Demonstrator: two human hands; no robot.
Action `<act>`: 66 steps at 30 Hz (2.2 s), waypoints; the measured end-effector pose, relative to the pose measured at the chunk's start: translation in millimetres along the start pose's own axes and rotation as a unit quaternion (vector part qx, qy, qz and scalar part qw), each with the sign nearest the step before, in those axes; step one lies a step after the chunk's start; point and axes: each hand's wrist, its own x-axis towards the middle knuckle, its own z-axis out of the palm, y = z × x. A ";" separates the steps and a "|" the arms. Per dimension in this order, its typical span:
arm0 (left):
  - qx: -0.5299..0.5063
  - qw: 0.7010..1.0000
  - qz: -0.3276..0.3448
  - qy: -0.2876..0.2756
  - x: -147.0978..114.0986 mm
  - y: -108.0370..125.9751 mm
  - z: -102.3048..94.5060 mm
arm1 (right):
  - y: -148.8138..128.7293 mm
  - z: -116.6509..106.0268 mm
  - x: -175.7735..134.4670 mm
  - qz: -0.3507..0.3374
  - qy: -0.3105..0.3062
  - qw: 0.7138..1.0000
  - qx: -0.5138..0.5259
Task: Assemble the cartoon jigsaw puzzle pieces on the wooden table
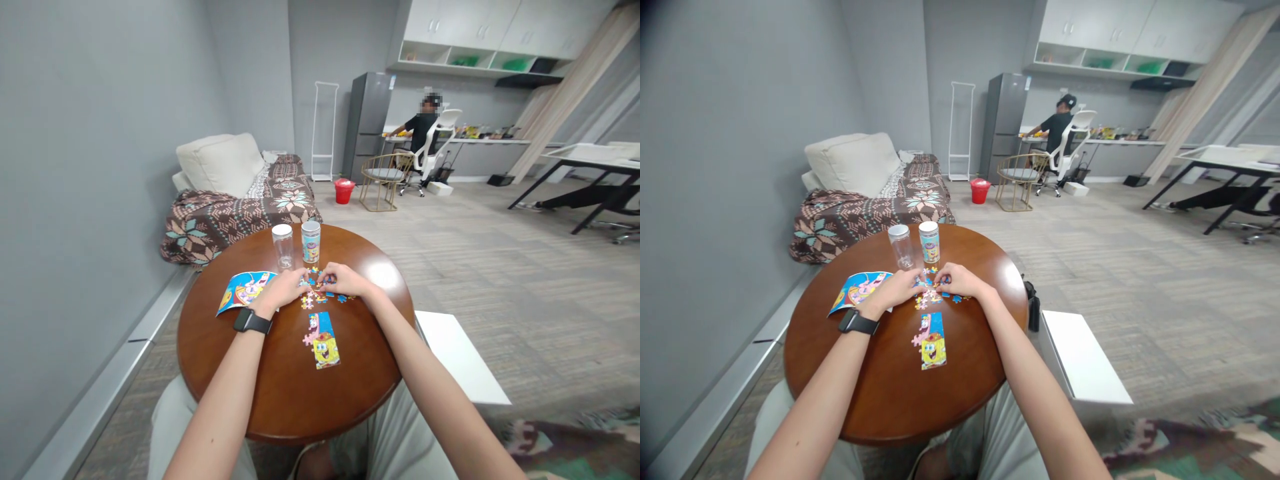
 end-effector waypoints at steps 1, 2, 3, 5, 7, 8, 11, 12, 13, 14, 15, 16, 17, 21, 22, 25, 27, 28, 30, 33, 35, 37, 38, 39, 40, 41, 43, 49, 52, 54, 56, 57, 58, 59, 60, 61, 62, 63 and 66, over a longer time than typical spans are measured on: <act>0.001 1.000 0.002 -0.003 0.2 0.7 0.0 | 0.1 0.5 0.3 0.001 0.003 1.000 0.005; 0.004 1.000 0.007 -0.005 0.3 1.4 -0.2 | 0.4 1.1 0.5 0.000 0.002 1.000 0.013; 0.009 1.000 0.010 -0.005 0.3 2.1 -0.4 | 0.7 1.9 0.7 0.005 0.005 1.000 0.021; 0.020 1.000 0.017 -0.005 0.0 3.6 -1.1 | 0.8 3.2 0.9 0.006 0.014 0.999 0.044; 0.030 0.999 0.020 -0.005 -0.3 4.8 -1.7 | -0.4 3.7 1.1 0.010 0.009 0.998 0.066; 0.035 0.999 0.021 -0.005 -0.4 5.4 -1.8 | -1.2 3.5 1.1 0.013 0.004 0.997 0.072; 0.048 0.999 0.021 -0.001 -0.1 6.2 -0.9 | -2.8 1.2 1.0 0.027 0.014 0.997 0.071; 0.052 0.998 0.019 0.003 0.2 6.3 -0.2 | -2.5 0.1 0.9 0.032 0.030 0.997 0.067; 0.055 0.998 0.015 0.006 0.5 6.3 0.7 | -1.8 -0.8 0.9 0.038 0.050 0.996 0.062; 0.057 0.998 0.010 0.009 0.7 6.2 1.6 | -0.7 -1.4 1.0 0.045 0.069 0.995 0.058; 0.058 0.998 0.005 0.014 0.9 6.1 2.5 | 0.4 -1.7 1.1 0.050 0.085 0.994 0.055; 0.058 0.998 -0.004 0.018 1.0 5.9 3.4 | 1.4 -1.5 1.3 0.055 0.089 0.993 0.054; 0.058 0.998 -0.014 0.024 1.1 5.7 4.2 | 2.0 -0.9 1.6 0.057 0.085 0.993 0.054; 0.070 0.994 -0.058 0.057 1.2 5.3 6.6 | 0.2 5.5 3.0 0.041 0.049 0.995 0.071; 0.075 0.992 -0.074 0.069 1.2 5.5 7.1 | -0.9 7.3 3.4 0.036 0.039 0.996 0.071; 0.078 0.986 -0.119 0.089 0.5 7.3 8.0 | -2.9 10.6 4.0 0.037 0.022 0.997 0.059; 0.072 0.984 -0.134 0.091 -0.1 9.1 8.3 | -3.0 10.5 4.0 0.038 0.024 0.998 0.050; 0.070 0.983 -0.140 0.092 -0.3 9.9 8.4 | -2.8 9.9 4.0 0.040 0.027 0.998 0.048; 0.071 0.981 -0.154 0.093 -0.5 11.3 8.5 | -2.3 8.6 3.7 0.042 0.030 0.998 0.044; 0.067 0.978 -0.180 0.081 -0.2 11.7 8.4 | -1.7 8.7 3.4 0.043 0.040 0.998 0.036; 0.057 0.978 -0.190 0.072 0.1 11.2 8.3 | -1.3 10.5 3.3 0.037 0.040 0.998 0.029; 0.043 0.977 -0.196 0.069 0.0 10.5 8.1 | -0.9 12.9 3.2 0.030 0.040 0.999 0.021; 0.035 0.977 -0.199 0.068 -0.2 10.3 8.0 | -0.7 13.9 3.1 0.027 0.042 0.999 0.017; 0.026 0.977 -0.202 0.067 -0.6 10.1 7.9 | -0.4 14.8 3.0 0.024 0.046 0.999 0.014; 0.017 0.977 -0.203 0.065 -0.9 10.1 7.8 | -0.3 15.3 2.8 0.022 0.049 0.998 0.012; 0.011 0.977 -0.205 0.064 -1.3 10.1 7.8 | -0.1 15.6 2.7 0.020 0.053 0.998 0.013; 0.004 0.977 -0.206 0.061 -1.9 10.4 7.7 | 0.4 15.3 2.3 0.020 0.063 0.998 0.018; 0.008 0.979 -0.193 0.059 -2.7 11.1 6.0 | 7.5 13.2 0.7 0.059 0.167 0.984 0.010; 0.033 0.983 -0.171 0.059 -3.2 11.2 5.1 | 14.2 13.6 0.0 0.096 0.204 0.974 0.003; 0.048 0.984 -0.163 0.062 -3.3 11.3 5.3 | 18.7 13.9 0.1 0.114 0.217 0.970 -0.004; 0.053 0.983 -0.161 0.068 -2.9 11.5 6.1 | 23.2 13.5 0.8 0.120 0.226 0.967 -0.007; 0.054 0.983 -0.162 0.070 -2.5 11.6 6.7 | 25.7 12.9 1.2 0.123 0.231 0.965 -0.007; 0.055 0.983 -0.162 0.071 -2.1 11.8 7.3 | 28.3 11.9 1.7 0.130 0.241 0.962 -0.005; 0.058 0.982 -0.162 0.072 -1.5 12.0 7.9 | 31.1 10.7 2.1 0.141 0.251 0.958 0.001; 0.060 0.982 -0.162 0.072 -1.0 12.2 8.2 | 34.0 9.2 2.4 0.154 0.264 0.952 0.013; 0.063 0.982 -0.161 0.071 -0.7 12.4 8.4 | 37.0 7.5 2.5 0.168 0.273 0.947 0.034; 0.067 0.982 -0.161 0.070 -0.5 12.7 8.3 | 39.9 5.9 2.5 0.186 0.282 0.939 0.065; 0.071 0.982 -0.160 0.070 -0.5 12.9 8.1 | 42.6 4.4 2.3 0.199 0.283 0.933 0.100; 0.082 0.982 -0.156 0.070 -1.4 12.8 6.6 | 48.3 1.9 2.0 0.211 0.284 0.920 0.166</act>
